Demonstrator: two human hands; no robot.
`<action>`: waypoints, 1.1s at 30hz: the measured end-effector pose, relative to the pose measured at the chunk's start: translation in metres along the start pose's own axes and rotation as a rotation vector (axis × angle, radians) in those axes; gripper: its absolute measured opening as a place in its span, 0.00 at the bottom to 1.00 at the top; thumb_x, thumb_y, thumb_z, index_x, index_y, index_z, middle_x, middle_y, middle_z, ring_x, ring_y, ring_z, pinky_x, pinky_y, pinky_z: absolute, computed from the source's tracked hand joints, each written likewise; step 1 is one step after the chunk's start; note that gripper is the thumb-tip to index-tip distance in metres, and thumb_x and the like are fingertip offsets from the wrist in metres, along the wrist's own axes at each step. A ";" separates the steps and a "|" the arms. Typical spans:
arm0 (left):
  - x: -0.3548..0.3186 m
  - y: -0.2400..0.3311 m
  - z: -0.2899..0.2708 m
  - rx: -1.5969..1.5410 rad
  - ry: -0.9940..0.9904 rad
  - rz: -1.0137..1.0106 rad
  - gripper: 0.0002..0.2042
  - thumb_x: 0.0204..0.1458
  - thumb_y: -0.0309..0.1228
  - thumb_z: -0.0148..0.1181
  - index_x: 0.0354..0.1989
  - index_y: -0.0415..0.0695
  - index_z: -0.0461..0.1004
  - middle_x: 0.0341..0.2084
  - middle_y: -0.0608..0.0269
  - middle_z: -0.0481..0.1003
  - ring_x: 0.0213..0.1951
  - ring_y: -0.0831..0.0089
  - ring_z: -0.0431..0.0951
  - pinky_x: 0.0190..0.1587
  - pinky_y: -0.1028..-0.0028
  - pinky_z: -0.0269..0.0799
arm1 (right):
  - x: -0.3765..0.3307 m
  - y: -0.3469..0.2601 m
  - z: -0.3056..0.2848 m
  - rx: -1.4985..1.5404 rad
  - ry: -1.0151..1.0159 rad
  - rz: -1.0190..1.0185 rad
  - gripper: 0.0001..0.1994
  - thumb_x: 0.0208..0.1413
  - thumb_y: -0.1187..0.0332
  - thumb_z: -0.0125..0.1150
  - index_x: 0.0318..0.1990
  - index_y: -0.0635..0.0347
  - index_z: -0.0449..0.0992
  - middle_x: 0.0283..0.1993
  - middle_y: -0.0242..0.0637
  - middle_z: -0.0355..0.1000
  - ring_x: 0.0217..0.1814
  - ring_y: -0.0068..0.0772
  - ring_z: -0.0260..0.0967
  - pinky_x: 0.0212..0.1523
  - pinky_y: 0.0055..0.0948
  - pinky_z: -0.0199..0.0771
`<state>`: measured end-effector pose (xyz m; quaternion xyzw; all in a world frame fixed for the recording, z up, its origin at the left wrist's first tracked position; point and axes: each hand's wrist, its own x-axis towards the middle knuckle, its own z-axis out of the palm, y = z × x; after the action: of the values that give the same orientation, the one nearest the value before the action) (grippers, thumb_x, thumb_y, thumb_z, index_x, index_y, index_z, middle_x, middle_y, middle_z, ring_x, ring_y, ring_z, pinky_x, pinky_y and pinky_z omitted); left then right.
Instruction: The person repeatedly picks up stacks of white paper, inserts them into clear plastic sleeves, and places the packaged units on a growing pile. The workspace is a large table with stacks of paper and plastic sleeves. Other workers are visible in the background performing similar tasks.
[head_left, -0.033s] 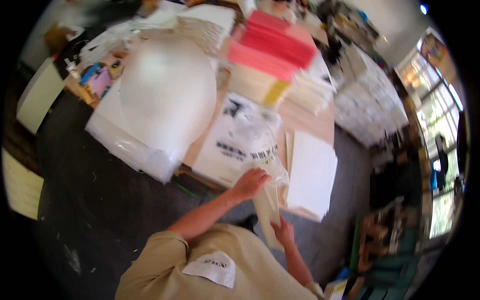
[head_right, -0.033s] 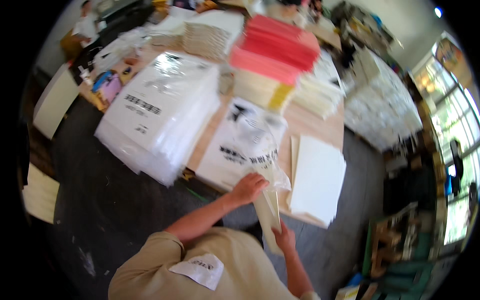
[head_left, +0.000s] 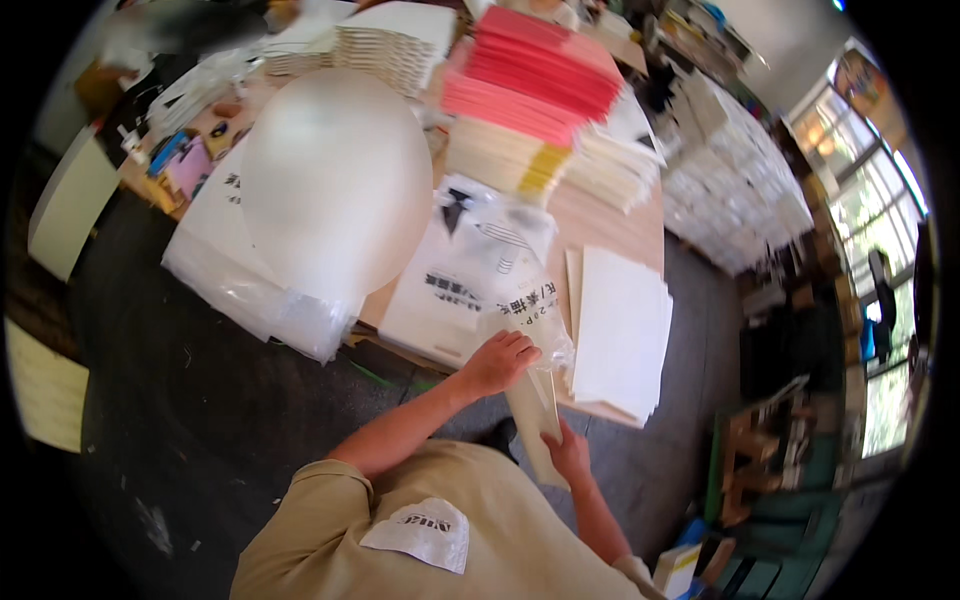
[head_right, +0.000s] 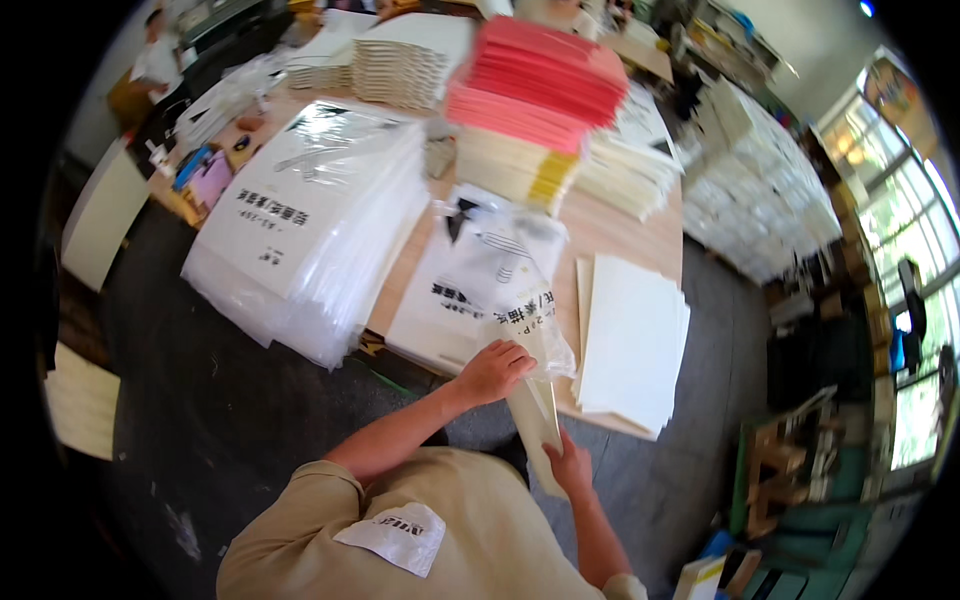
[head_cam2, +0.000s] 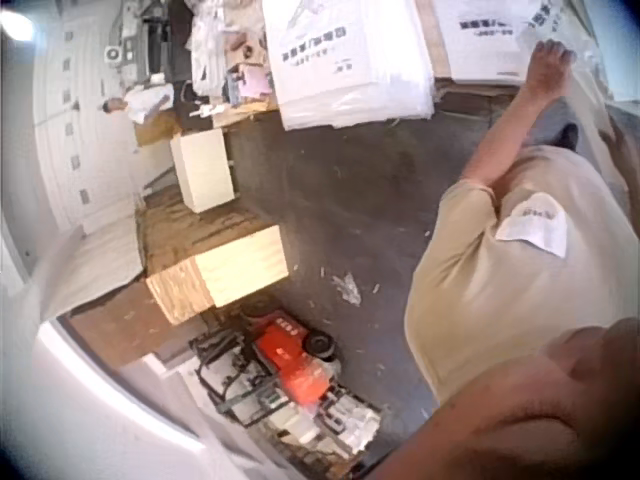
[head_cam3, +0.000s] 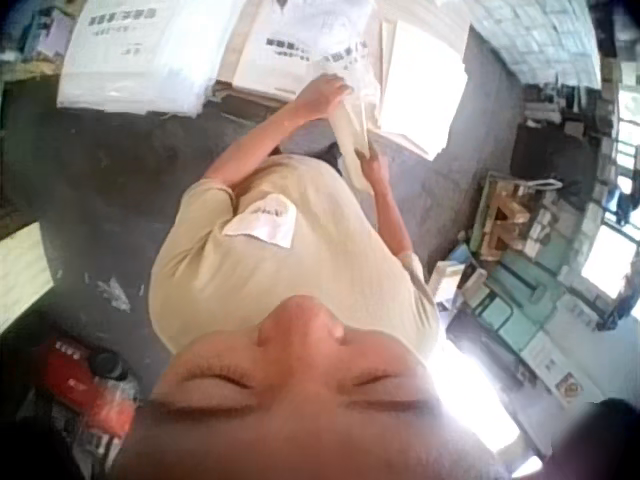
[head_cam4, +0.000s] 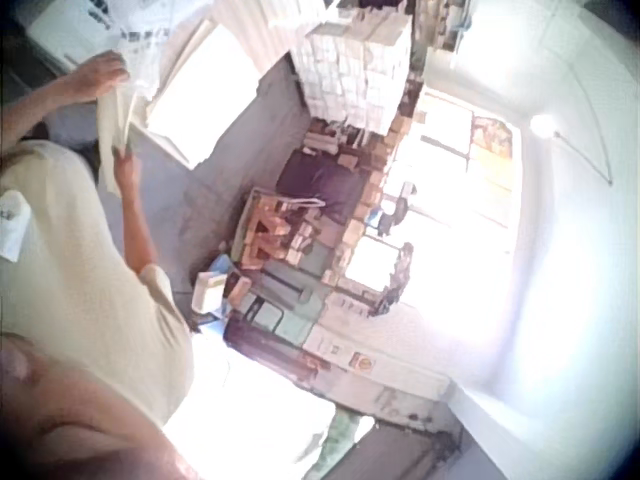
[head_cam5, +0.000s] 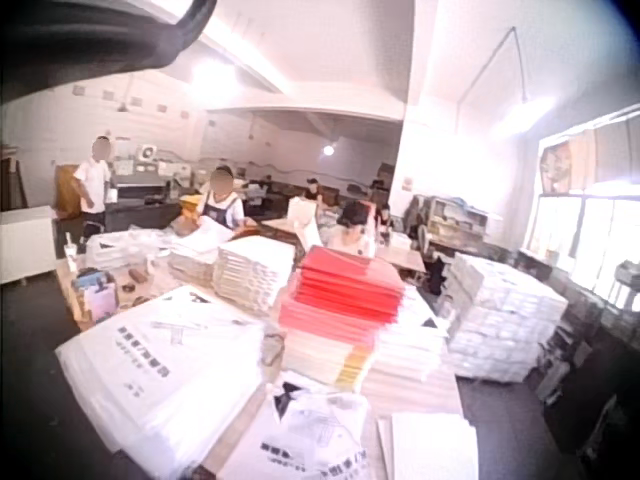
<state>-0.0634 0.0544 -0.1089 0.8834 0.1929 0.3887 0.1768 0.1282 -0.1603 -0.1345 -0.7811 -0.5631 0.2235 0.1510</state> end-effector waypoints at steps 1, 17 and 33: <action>-0.007 0.013 0.003 -0.044 -0.040 0.015 0.13 0.42 0.24 0.59 0.39 0.43 0.74 0.33 0.60 0.72 0.39 0.59 0.73 0.42 0.63 0.69 | -0.006 -0.002 -0.001 0.011 0.002 0.049 0.24 0.54 0.59 0.64 0.59 0.50 0.70 0.36 0.53 0.77 0.38 0.61 0.74 0.36 0.51 0.75; -0.029 0.001 0.010 -0.109 -0.133 0.060 0.12 0.43 0.22 0.55 0.38 0.44 0.75 0.34 0.61 0.74 0.40 0.60 0.74 0.46 0.64 0.71 | 0.005 -0.004 -0.020 0.424 0.069 0.188 0.21 0.52 0.62 0.68 0.52 0.62 0.75 0.45 0.53 0.77 0.49 0.52 0.76 0.47 0.40 0.75; -0.017 0.054 -0.007 -0.169 -0.035 0.000 0.11 0.40 0.20 0.58 0.35 0.43 0.75 0.33 0.58 0.73 0.41 0.60 0.74 0.46 0.64 0.72 | 0.116 -0.008 0.015 0.320 0.315 -0.119 0.23 0.50 0.63 0.67 0.52 0.64 0.72 0.41 0.55 0.76 0.45 0.57 0.74 0.43 0.47 0.74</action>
<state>-0.0680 0.0011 -0.0902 0.8721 0.1563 0.3881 0.2538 0.1446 -0.0484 -0.1642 -0.7379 -0.5351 0.1759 0.3718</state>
